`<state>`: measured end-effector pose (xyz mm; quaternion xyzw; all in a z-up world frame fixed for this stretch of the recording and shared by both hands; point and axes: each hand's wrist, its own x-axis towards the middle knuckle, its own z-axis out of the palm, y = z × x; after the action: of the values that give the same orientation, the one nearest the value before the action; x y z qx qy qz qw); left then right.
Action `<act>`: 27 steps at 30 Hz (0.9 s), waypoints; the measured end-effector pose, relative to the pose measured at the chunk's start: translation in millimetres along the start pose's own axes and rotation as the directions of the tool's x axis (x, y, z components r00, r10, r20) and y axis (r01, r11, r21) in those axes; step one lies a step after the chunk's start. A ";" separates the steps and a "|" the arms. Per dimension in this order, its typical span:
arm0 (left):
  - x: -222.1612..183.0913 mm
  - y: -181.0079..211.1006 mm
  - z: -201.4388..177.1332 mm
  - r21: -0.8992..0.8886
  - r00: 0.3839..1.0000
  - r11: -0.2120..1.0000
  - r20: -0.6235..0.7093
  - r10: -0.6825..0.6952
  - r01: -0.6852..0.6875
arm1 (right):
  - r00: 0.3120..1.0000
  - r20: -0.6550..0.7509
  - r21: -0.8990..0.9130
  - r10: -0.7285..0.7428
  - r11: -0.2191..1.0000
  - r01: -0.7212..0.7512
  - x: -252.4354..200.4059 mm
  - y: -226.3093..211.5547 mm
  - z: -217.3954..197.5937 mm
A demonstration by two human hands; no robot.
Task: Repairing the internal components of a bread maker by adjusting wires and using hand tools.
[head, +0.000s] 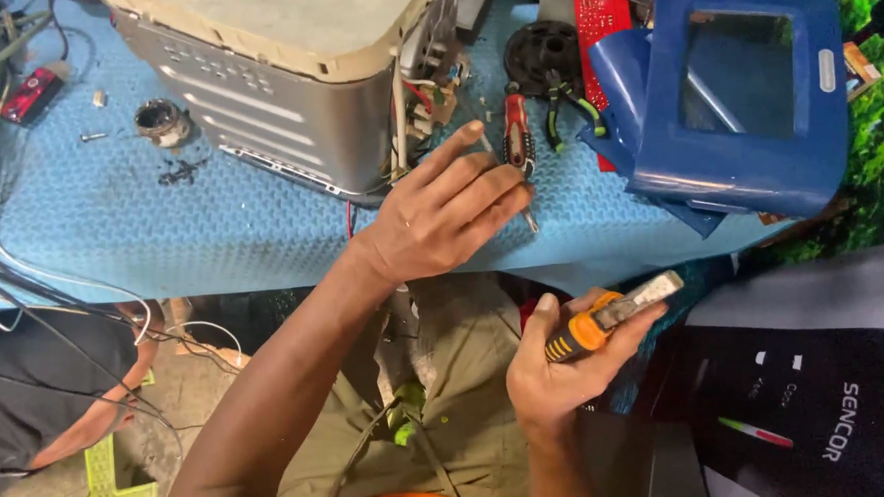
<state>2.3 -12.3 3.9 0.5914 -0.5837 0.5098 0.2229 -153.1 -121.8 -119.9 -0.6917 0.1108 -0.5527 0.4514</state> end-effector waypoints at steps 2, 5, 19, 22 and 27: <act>-2.2 -2.6 2.8 0.014 1.000 1.000 0.019 -0.017 0.017 | 0.995 -0.024 0.047 0.095 0.994 -0.094 -5.3 3.8 3.0; 2.9 -3.3 0.2 0.010 1.000 1.000 -0.007 -0.012 0.012 | 0.999 0.038 0.000 -0.008 1.000 0.008 -6.0 10.2 1.0; -15.1 -3.7 1.2 -0.019 1.000 1.000 0.005 -0.024 0.024 | 0.986 0.091 -0.113 -0.141 0.982 0.151 1.6 3.0 6.4; -14.4 -7.1 0.1 -0.055 1.000 0.998 0.006 -0.029 0.029 | 0.973 0.113 -0.122 -0.202 0.969 0.215 4.1 3.3 9.6; -15.7 -12.4 -1.9 -0.075 0.999 0.997 0.044 -0.023 0.027 | 0.964 0.130 -0.092 -0.233 0.965 0.246 4.6 5.3 15.7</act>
<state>16.2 -0.6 -4.8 0.6005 -0.5997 0.4718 0.2389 -136.0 -119.9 -120.5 -0.7547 0.0289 -0.5547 0.3492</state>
